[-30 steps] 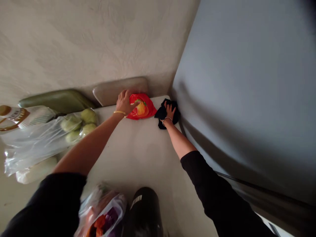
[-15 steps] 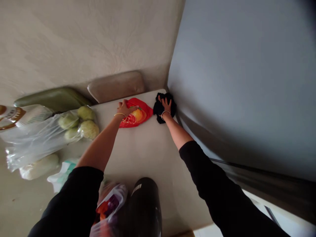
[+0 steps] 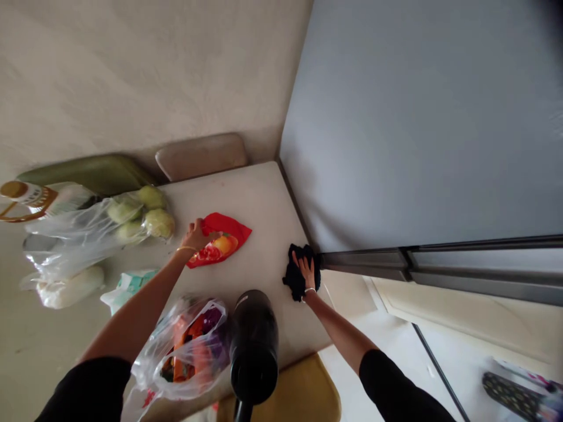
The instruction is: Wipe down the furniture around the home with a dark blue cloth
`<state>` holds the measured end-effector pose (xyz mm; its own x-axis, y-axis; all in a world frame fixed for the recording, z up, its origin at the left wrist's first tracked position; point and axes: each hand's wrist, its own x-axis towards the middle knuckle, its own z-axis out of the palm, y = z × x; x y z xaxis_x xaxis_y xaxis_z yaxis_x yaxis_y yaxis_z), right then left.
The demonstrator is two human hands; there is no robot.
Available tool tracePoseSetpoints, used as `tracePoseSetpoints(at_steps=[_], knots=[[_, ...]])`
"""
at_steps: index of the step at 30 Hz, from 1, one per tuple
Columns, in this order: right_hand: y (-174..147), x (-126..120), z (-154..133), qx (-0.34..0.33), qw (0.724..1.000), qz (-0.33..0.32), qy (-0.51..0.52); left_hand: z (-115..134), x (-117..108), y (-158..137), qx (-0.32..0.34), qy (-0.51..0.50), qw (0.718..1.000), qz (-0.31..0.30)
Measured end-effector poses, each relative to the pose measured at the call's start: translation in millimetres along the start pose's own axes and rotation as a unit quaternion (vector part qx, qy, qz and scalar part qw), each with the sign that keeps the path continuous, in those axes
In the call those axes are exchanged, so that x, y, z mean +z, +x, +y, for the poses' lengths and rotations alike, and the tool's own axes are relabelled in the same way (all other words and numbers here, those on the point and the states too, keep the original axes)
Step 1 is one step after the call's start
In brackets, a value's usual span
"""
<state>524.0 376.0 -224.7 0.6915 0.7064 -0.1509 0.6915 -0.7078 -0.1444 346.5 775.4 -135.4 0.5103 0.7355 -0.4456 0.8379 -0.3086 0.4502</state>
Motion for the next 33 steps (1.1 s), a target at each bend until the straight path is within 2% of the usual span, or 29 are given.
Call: tracePoseSetpoints(at_steps=[2, 4, 6, 9, 10, 12, 14, 17, 19, 22, 25, 28, 30, 31, 32, 33], knots=[[8.3, -3.0, -2.7, 0.009, 1.000, -0.010, -0.004, -15.3, 2.6, -11.0, 0.007, -0.003, 1.000, -0.012], [50.0, -11.7, -10.0, 0.011, 1.000, -0.010, -0.015, -27.2, 3.8, -12.8, 0.024, -0.017, 0.999, -0.020], [118.6, -23.7, -22.4, -0.005, 1.000, 0.000, -0.029, -36.4, 3.4, -4.6, 0.031, -0.029, 0.999, -0.002], [243.8, -41.2, -47.5, -0.033, 0.998, 0.016, -0.048, -47.8, 3.6, 19.1, 0.013, -0.013, 0.997, 0.069], [284.4, -46.0, -55.9, -0.038, 0.998, 0.018, -0.053, -51.4, 4.4, 27.6, 0.006, -0.011, 0.998, 0.065], [355.4, -54.1, -70.3, -0.043, 0.997, 0.020, -0.060, -57.8, 6.6, 41.4, 0.003, -0.020, 1.000, 0.006], [408.6, -60.8, -79.1, -0.043, 0.996, 0.032, -0.070, -61.0, 7.6, 48.8, 0.007, -0.037, 0.998, -0.053], [453.0, -68.4, -82.8, -0.051, 0.993, 0.046, -0.096, -57.4, 2.8, 49.4, -0.007, -0.074, 0.994, -0.085], [460.9, -69.4, -86.0, -0.056, 0.991, 0.044, -0.116, -52.3, -2.9, 47.8, -0.040, -0.110, 0.984, -0.135], [442.7, -57.6, -110.8, -0.110, 0.985, 0.020, -0.128, -47.7, -8.1, 47.5, -0.078, -0.129, 0.972, -0.181], [395.5, -29.7, -163.4, -0.213, 0.970, -0.009, -0.114, -45.6, -7.4, 42.7, -0.118, -0.168, 0.962, -0.182], [338.9, -4.4, -208.7, -0.366, 0.926, -0.055, -0.075, -40.7, -7.8, 25.1, -0.162, -0.290, 0.923, -0.195], [308.2, 0.3, -210.6, -0.449, 0.889, -0.087, -0.038, -37.3, -9.8, 9.1, -0.166, -0.377, 0.888, -0.203], [297.5, -2.0, -200.4, -0.466, 0.879, -0.096, -0.022, -36.5, -10.7, 1.3, -0.166, -0.408, 0.873, -0.208], [291.0, -7.1, -183.6, -0.463, 0.881, -0.096, -0.011, -36.3, -11.3, -5.6, -0.170, -0.427, 0.862, -0.214], [289.2, -14.6, -161.6, -0.440, 0.894, -0.088, -0.005, -36.9, -11.4, -11.4, -0.182, -0.435, 0.854, -0.219]])
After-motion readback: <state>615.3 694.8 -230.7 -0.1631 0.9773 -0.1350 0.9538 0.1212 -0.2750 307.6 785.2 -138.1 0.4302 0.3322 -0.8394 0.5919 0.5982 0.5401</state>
